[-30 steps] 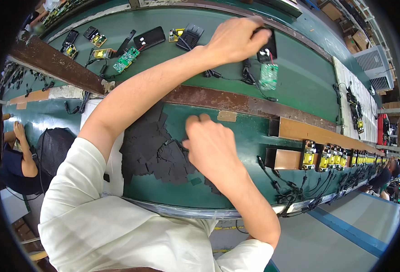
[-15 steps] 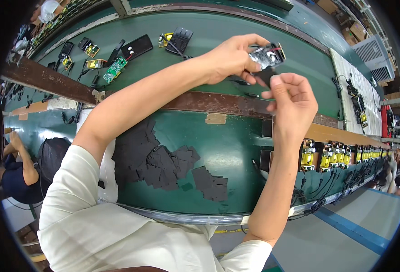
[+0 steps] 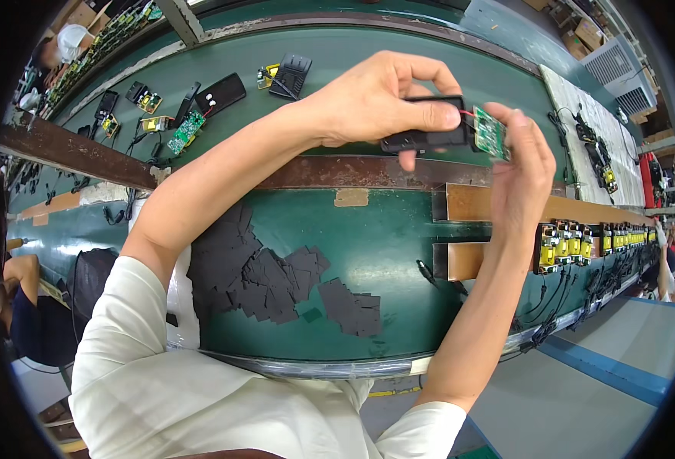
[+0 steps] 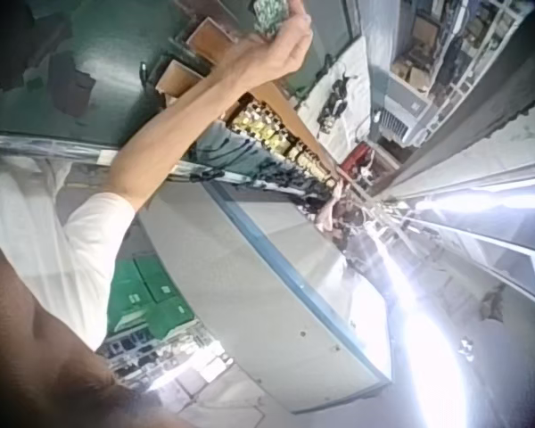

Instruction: The recorder is assembling small electronic components, combining green circuit boards with black plastic casings at a manual assembly station.

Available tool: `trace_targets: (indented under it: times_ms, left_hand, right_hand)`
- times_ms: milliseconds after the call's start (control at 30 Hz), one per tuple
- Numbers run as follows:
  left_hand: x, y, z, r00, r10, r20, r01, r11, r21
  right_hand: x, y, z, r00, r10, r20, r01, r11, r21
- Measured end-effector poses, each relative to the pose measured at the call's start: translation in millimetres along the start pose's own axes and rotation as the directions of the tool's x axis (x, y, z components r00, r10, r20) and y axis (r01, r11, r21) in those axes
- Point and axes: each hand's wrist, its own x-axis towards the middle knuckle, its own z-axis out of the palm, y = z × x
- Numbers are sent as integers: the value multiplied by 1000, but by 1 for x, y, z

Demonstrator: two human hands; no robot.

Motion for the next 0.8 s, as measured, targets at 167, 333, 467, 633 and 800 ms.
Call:
trace_targets:
  times_ms: [167,333,467,633,800]
  left_hand:
    - [4,-9,-8,967,189,-171,-128,941,313]
    - [5,-9,-8,888,428,-168,-227,726,650]
    - [8,-15,-13,787,609,-97,-293,508,810]
    - [14,-30,-18,613,788,61,-283,147,948]
    - [19,-36,-15,727,663,-177,-308,546,779]
  right_hand:
    - [-5,14,3,992,68,105,-59,994,-87]
    - [-12,-2,15,960,248,131,-262,959,109]
    - [-18,-6,19,925,289,245,-326,938,122]
    - [-30,-5,33,909,410,73,-402,910,-103]
    - [-34,-5,53,968,-101,229,192,887,-420]
